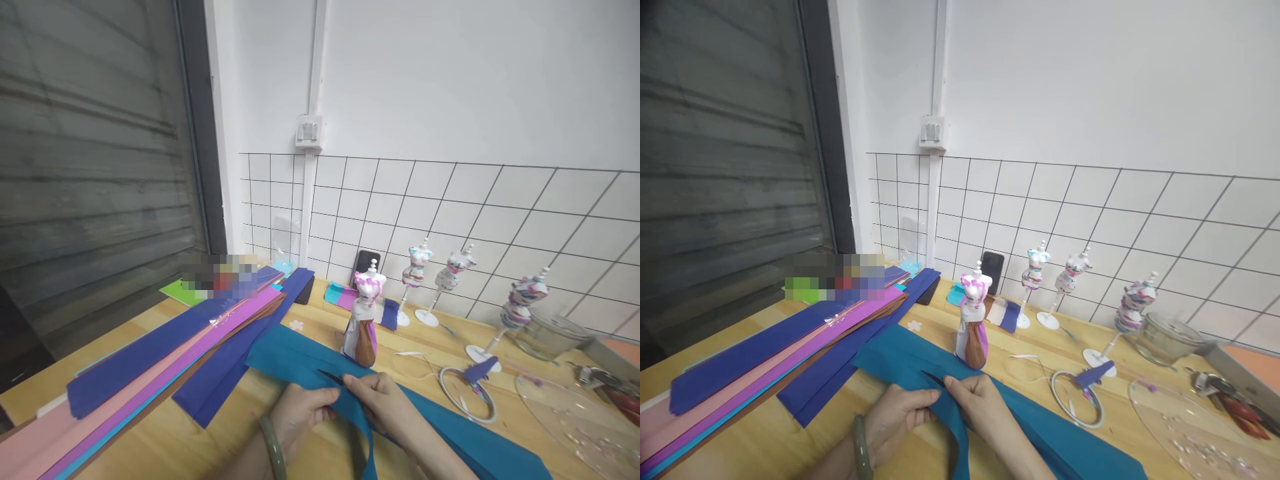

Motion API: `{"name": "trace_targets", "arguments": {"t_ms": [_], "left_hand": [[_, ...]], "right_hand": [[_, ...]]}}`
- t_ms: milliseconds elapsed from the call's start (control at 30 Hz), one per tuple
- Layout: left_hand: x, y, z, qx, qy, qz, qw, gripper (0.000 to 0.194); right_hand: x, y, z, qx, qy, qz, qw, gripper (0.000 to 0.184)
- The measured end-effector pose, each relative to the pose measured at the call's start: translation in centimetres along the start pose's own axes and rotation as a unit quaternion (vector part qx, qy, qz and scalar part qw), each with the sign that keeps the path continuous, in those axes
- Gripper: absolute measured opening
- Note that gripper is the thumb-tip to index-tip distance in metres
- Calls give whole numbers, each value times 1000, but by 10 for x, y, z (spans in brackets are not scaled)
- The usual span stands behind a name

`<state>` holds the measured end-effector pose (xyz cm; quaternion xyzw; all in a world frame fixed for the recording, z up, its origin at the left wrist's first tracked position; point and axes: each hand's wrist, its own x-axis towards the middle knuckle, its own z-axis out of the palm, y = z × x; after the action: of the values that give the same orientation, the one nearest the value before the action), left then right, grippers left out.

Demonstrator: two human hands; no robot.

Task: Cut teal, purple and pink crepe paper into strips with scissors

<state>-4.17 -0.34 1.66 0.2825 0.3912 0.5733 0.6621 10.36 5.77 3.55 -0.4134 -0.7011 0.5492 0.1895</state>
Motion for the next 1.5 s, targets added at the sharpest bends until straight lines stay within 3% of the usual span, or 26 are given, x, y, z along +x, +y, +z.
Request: {"name": "trace_targets", "arguments": {"t_ms": [200, 667, 867, 1033, 1133, 1500], "left_hand": [[1, 1, 2, -5, 4, 1, 1000, 41], [-1, 4, 3, 0, -7, -3, 1000, 29], [-3, 15, -4, -16, 32, -74, 997, 18], [-2, 22, -9, -86, 85, 9, 993, 12], [0, 22, -9, -87, 79, 46, 992, 15], [1, 24, -10, -49, 35, 58, 997, 18]], "right_hand": [[0, 1, -1, 0, 9, -11, 1000, 63], [0, 1, -2, -3, 13, -29, 999, 63], [-1, 0, -4, -5, 18, -26, 1000, 61], [-1, 0, -5, -3, 36, -24, 999, 60], [-1, 1, -6, -1, 45, -17, 999, 59], [1, 0, -4, 5, 37, 10, 999, 60]]}}
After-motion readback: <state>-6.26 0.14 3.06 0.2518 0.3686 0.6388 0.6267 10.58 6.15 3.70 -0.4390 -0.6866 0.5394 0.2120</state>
